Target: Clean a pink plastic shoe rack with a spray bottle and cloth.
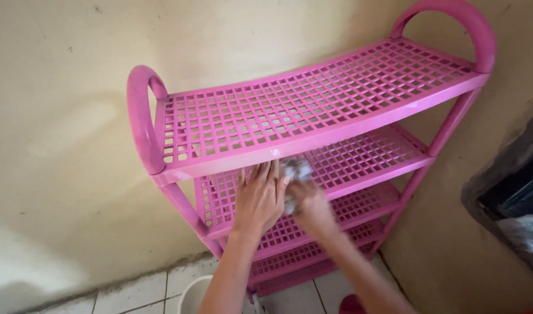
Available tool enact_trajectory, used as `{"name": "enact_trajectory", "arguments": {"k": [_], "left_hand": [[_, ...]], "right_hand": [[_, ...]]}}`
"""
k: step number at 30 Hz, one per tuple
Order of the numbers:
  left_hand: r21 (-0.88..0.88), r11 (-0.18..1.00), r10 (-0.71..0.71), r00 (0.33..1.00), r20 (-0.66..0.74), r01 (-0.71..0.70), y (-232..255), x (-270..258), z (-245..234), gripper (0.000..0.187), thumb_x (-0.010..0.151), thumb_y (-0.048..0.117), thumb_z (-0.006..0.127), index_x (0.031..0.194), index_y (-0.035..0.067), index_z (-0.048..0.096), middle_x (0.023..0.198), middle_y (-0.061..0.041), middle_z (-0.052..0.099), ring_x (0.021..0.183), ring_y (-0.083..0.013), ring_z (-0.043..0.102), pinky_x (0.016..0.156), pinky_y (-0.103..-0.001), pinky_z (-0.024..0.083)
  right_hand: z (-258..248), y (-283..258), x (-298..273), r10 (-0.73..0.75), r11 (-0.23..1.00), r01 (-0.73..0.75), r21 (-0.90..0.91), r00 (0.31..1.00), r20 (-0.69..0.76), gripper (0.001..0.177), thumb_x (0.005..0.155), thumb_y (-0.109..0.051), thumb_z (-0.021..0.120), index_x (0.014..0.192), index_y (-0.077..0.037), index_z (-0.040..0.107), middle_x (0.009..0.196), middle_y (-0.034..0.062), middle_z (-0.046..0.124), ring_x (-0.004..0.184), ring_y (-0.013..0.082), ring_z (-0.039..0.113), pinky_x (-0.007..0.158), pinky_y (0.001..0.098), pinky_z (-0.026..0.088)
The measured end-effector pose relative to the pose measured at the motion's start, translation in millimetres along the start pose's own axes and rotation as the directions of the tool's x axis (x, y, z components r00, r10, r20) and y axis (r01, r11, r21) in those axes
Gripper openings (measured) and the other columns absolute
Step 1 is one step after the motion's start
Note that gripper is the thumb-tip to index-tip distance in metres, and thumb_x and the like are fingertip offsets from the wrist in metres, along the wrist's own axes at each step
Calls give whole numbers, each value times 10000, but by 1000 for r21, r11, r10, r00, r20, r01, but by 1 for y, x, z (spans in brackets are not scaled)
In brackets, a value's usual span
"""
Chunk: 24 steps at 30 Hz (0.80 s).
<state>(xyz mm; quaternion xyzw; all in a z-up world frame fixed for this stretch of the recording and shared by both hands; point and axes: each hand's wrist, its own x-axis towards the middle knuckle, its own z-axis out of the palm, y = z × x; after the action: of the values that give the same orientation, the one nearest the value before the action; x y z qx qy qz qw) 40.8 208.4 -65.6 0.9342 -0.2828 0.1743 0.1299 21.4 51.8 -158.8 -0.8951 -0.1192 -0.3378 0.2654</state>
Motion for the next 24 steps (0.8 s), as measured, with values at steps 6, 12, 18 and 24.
{"name": "enact_trajectory", "arguments": {"k": [6, 12, 18, 24], "left_hand": [[5, 999, -49, 998, 43, 49, -10, -3, -12, 687, 1083, 491, 168, 1596, 55, 305, 1646, -137, 322, 1544, -296, 260, 1275, -559, 82], [37, 996, -84, 995, 51, 82, -26, -14, -9, 668, 1073, 490, 129, 1577, 76, 274, 1665, -114, 272, 1556, -300, 206, 1263, -574, 16], [125, 992, -2, 997, -74, 11, -27, -21, 1, 679, 1078, 478, 103, 1604, 60, 204, 1666, -117, 219, 1558, -289, 147, 1246, -592, -14], [3, 1000, -30, 999, 20, 30, -22, -22, 7, 684, 1068, 504, 91, 1606, 88, 172, 1702, -79, 143, 1576, -255, 105, 1263, -558, -20]], "right_hand": [[4, -43, -13, -201, 980, 198, 35, 956, 214, 514, 578, -36, 862, 1072, -22, 721, 1217, 205, 699, 1259, 424, 543, 1068, 535, 457], [-56, 13, -9, -200, 978, 209, -5, 945, 260, 616, 695, -42, 803, 1282, -204, 708, 1309, 127, 696, 1160, 324, 601, 973, 447, 539], [-100, 165, -1, 232, 915, -271, 300, 960, 158, 256, 989, -85, 568, 1199, -107, 712, 959, 97, 749, 679, 180, 635, 525, 327, 516], [-122, 188, 31, 303, 938, -193, 287, 858, -414, 237, 1063, 30, 620, 1297, 20, 581, 1169, 131, 682, 1020, 176, 657, 864, 323, 562]]}}
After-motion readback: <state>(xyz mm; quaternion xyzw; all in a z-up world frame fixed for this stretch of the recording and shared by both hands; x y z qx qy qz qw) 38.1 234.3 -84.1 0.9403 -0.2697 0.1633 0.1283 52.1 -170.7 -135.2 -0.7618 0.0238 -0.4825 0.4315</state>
